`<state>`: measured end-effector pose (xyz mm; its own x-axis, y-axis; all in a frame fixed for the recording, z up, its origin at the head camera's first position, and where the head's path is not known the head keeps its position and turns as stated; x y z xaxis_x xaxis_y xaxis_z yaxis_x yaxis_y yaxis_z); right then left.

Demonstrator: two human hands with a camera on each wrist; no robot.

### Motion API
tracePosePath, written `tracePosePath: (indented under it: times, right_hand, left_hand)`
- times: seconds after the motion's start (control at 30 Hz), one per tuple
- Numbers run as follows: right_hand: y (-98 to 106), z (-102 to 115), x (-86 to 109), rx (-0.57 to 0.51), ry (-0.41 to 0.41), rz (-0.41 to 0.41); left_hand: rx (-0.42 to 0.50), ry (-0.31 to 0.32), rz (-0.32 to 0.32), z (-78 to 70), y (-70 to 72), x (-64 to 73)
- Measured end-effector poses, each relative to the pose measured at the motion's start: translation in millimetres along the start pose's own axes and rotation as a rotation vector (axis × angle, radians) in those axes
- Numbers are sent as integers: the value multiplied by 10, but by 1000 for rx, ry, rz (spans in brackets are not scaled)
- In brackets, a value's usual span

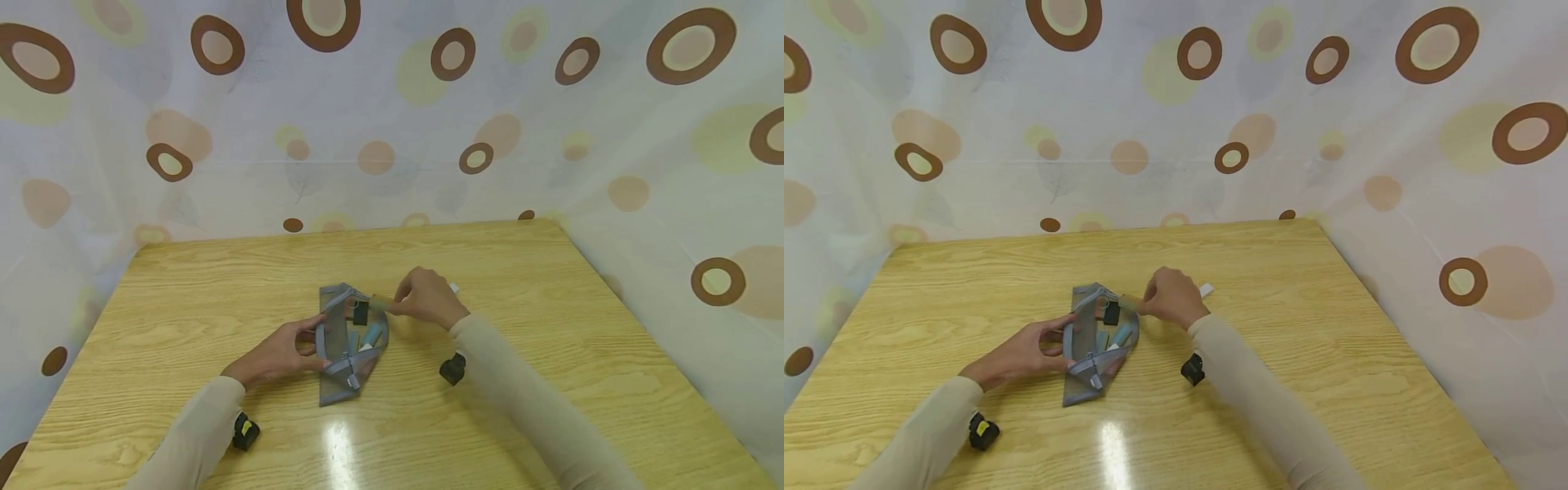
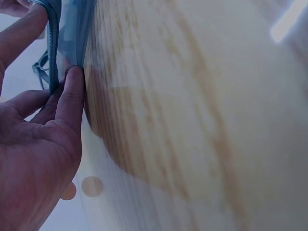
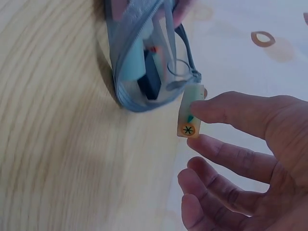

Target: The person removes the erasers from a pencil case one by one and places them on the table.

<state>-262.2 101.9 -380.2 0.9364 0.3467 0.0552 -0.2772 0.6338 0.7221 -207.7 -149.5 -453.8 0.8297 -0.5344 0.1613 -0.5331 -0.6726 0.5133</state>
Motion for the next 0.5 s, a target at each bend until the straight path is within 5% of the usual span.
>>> tracePosePath:
  times: [0.5]
  right_hand:
    - [475,-394,116,-33,-61,-53]
  left_hand:
    - [-5,21,-7,20,-4,5]
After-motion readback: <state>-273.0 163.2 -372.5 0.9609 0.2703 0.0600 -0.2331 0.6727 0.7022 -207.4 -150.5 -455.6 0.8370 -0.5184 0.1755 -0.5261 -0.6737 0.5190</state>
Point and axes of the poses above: each hand's wrist, its own x-axis away from the middle knuckle, its own y-axis out of the back of the hand, z = x × y, the point moved 5 cm from there along -x, towards the middle knuckle, and after that the axes turned 12 degrees about -x, right-handed, at the moved point
